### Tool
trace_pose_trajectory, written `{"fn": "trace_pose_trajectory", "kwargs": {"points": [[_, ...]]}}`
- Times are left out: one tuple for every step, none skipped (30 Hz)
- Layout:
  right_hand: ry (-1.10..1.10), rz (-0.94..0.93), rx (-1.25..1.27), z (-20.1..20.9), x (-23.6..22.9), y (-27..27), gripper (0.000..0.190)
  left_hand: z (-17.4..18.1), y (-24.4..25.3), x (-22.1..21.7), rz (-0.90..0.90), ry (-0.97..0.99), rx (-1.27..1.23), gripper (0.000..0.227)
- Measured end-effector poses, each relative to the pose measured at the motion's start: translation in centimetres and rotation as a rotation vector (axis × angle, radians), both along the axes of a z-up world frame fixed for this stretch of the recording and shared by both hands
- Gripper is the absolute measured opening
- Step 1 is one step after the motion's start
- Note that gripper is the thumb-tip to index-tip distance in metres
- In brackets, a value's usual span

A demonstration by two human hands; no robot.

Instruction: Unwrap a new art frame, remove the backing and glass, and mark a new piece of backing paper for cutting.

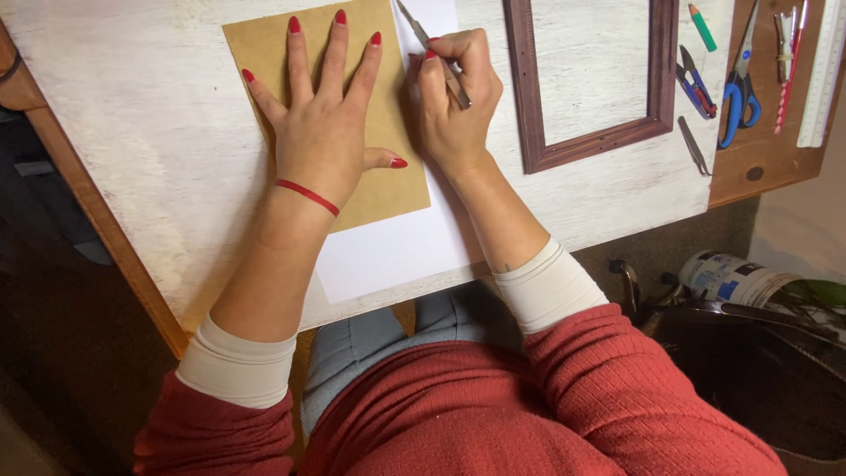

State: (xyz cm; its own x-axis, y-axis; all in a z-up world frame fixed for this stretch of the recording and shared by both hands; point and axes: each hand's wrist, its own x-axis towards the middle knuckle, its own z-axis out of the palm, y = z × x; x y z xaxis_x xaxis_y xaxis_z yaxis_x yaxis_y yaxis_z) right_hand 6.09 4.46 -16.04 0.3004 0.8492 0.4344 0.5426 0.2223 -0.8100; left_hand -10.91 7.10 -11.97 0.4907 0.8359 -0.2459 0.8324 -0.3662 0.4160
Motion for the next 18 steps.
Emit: {"fn": "trace_pose_trajectory", "kwargs": {"points": [[0.021, 0.001, -0.032, 0.28, -0.17, 0.02, 0.001, 0.13, -0.02, 0.01, 0.003, 0.007, 0.001, 0.129], [0.041, 0.003, -0.063, 0.58, -0.36, 0.04, 0.002, 0.27, -0.03, 0.0, 0.006, 0.015, 0.001, 0.129], [0.041, 0.001, -0.063, 0.69, -0.38, 0.09, 0.002, 0.36, 0.0, 0.06, 0.004, 0.014, 0.002, 0.129], [0.04, 0.002, -0.066, 0.8, -0.41, 0.14, 0.002, 0.46, 0.05, 0.09, 0.005, 0.02, -0.007, 0.129], [0.039, 0.005, -0.068, 0.89, -0.5, 0.21, 0.001, 0.56, 0.09, 0.07, 0.007, 0.027, -0.016, 0.129], [0.04, 0.004, -0.067, 0.83, -0.45, 0.27, 0.001, 0.53, 0.1, 0.1, 0.006, 0.028, -0.015, 0.129], [0.017, -0.004, -0.071, 0.75, -0.44, 0.31, 0.002, 0.49, 0.09, 0.09, 0.006, 0.025, -0.012, 0.13], [-0.006, -0.012, -0.075, 0.66, -0.42, 0.35, 0.002, 0.44, 0.07, 0.08, 0.006, 0.022, -0.009, 0.13], [-0.006, -0.013, -0.076, 0.74, -0.43, 0.4, 0.002, 0.47, 0.07, 0.08, 0.006, 0.022, -0.01, 0.13], [-0.008, -0.007, -0.076, 0.8, -0.43, 0.44, 0.003, 0.49, 0.07, 0.07, 0.003, 0.027, -0.01, 0.13], [-0.009, -0.001, -0.076, 0.85, -0.44, 0.51, 0.004, 0.49, 0.09, 0.06, 0.001, 0.033, -0.009, 0.13], [-0.01, -0.001, -0.077, 0.8, -0.44, 0.44, 0.004, 0.47, 0.07, 0.06, 0.0, 0.032, -0.01, 0.13], [0.009, 0.005, -0.083, 0.74, -0.44, 0.42, 0.003, 0.45, 0.08, 0.05, 0.0, 0.033, -0.008, 0.13], [0.027, 0.011, -0.089, 0.69, -0.45, 0.41, 0.003, 0.42, 0.09, 0.03, 0.0, 0.033, -0.007, 0.13], [0.028, 0.012, -0.09, 0.69, -0.43, 0.42, 0.003, 0.36, 0.09, 0.04, 0.001, 0.034, -0.007, 0.13], [0.011, 0.018, -0.078, 0.7, -0.42, 0.43, 0.003, 0.3, 0.09, 0.05, 0.001, 0.032, -0.004, 0.13], [-0.005, 0.024, -0.067, 0.71, -0.39, 0.39, 0.004, 0.24, 0.05, 0.07, 0.001, 0.031, -0.002, 0.13], [-0.005, 0.025, -0.068, 0.81, -0.45, 0.36, 0.004, 0.21, 0.01, 0.04, 0.001, 0.031, -0.004, 0.13]]}}
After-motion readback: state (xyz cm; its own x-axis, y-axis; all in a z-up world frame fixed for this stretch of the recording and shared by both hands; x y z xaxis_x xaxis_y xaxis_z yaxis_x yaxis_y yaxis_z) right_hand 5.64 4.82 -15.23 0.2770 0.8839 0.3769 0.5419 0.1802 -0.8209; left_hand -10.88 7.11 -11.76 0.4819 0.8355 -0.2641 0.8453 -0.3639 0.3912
